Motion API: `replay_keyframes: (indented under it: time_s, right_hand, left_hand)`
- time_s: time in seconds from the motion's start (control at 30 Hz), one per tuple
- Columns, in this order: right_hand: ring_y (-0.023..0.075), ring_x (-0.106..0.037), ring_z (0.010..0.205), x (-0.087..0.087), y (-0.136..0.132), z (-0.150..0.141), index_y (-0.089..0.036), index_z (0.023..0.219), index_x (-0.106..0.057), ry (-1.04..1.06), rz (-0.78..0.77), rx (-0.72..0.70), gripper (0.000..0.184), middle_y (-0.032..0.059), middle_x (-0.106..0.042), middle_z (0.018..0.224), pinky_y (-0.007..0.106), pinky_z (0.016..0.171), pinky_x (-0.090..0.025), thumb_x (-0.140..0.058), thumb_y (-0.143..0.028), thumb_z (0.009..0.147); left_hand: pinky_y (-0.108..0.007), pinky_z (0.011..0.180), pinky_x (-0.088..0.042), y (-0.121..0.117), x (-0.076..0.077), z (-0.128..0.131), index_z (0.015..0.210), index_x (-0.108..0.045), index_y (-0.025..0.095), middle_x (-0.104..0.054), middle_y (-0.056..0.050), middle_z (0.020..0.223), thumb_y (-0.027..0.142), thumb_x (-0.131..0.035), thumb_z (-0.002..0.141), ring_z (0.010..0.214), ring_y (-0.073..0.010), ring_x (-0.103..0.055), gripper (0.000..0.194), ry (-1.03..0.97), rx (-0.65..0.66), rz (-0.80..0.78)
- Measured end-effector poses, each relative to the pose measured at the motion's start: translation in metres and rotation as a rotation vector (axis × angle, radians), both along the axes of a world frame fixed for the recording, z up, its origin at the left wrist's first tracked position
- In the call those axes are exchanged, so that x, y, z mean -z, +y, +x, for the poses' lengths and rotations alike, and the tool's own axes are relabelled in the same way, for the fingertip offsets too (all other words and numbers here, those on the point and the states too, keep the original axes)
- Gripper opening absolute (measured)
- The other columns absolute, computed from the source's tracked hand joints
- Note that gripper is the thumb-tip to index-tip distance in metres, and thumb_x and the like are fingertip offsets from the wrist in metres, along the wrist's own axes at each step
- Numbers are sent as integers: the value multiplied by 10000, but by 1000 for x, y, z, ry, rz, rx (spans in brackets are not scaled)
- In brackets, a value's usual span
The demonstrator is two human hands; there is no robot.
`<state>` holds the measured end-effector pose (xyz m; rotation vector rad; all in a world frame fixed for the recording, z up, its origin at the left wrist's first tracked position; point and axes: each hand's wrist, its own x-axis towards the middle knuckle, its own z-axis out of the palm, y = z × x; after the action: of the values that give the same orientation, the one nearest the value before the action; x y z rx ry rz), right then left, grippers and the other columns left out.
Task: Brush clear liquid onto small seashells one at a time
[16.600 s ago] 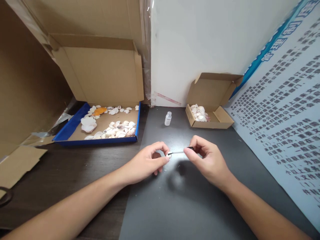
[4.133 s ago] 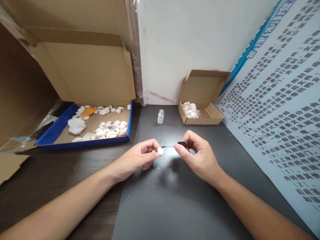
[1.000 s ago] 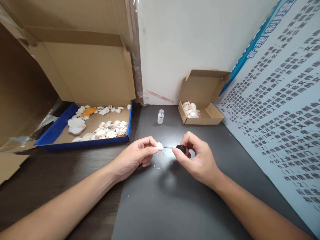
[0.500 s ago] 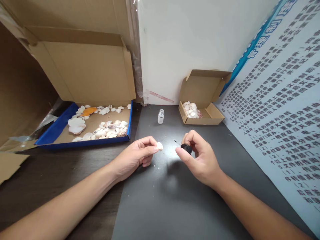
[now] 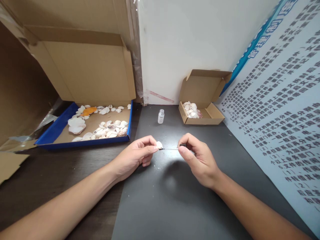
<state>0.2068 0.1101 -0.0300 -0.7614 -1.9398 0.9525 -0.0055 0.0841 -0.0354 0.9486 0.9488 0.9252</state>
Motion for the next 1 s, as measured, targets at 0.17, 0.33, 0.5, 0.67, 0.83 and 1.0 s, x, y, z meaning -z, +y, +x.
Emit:
replay_keyframes:
  time_s: [0.17, 0.33, 0.5, 0.67, 0.83, 1.0]
  right_hand:
    - [135, -426, 588, 1, 0, -1, -209, 793, -509, -41, 14, 57, 185, -32, -472, 657, 257, 538, -355, -566, -317, 931]
    - [125, -395, 559, 2, 1, -2, -214, 761, -468, -44, -2, 99, 234, -48, -435, 624, 244, 508, -332, -614, -333, 899]
    - [123, -390, 561, 3, 2, -2, -212, 745, -460, -56, -9, 109, 250, -48, -428, 621, 242, 508, -328, -607, -338, 903]
    - [130, -396, 573, 3, 1, -2, -206, 761, -484, -65, 5, 77, 221, -39, -433, 632, 246, 512, -331, -586, -337, 907]
    - [131, -405, 573, 2, 0, -3, -206, 759, -485, -59, 13, 71, 216, -36, -445, 632, 245, 514, -340, -580, -331, 907]
    - [129, -420, 572, 1, 0, -3, -205, 766, -489, -50, 35, 68, 199, -36, -457, 633, 243, 517, -351, -572, -317, 908]
  left_hand:
    - [-157, 481, -269, 0, 1, 0, 794, -507, 181, -323, 80, 536, 337, -697, 807, 483, -27, -293, 247, -11, 0, -11]
    - [-158, 475, -258, 0, 0, 0, 793, -505, 183, -298, 88, 506, 339, -705, 794, 469, -29, -265, 253, -20, -4, -14]
    - [-159, 474, -255, 1, 0, 0, 798, -516, 178, -313, 85, 531, 343, -712, 788, 475, -25, -268, 256, -24, -15, -12]
    - [-157, 474, -258, 1, 0, 0, 793, -523, 176, -318, 85, 529, 339, -710, 791, 470, -22, -271, 248, -25, -12, -5]
    - [-157, 474, -265, 0, -1, 1, 792, -531, 174, -335, 83, 538, 344, -715, 786, 472, -21, -287, 251, -15, -25, 5]
    - [-159, 476, -260, 0, 0, 1, 786, -533, 176, -336, 82, 538, 344, -717, 787, 470, -21, -288, 249, -4, -39, 11]
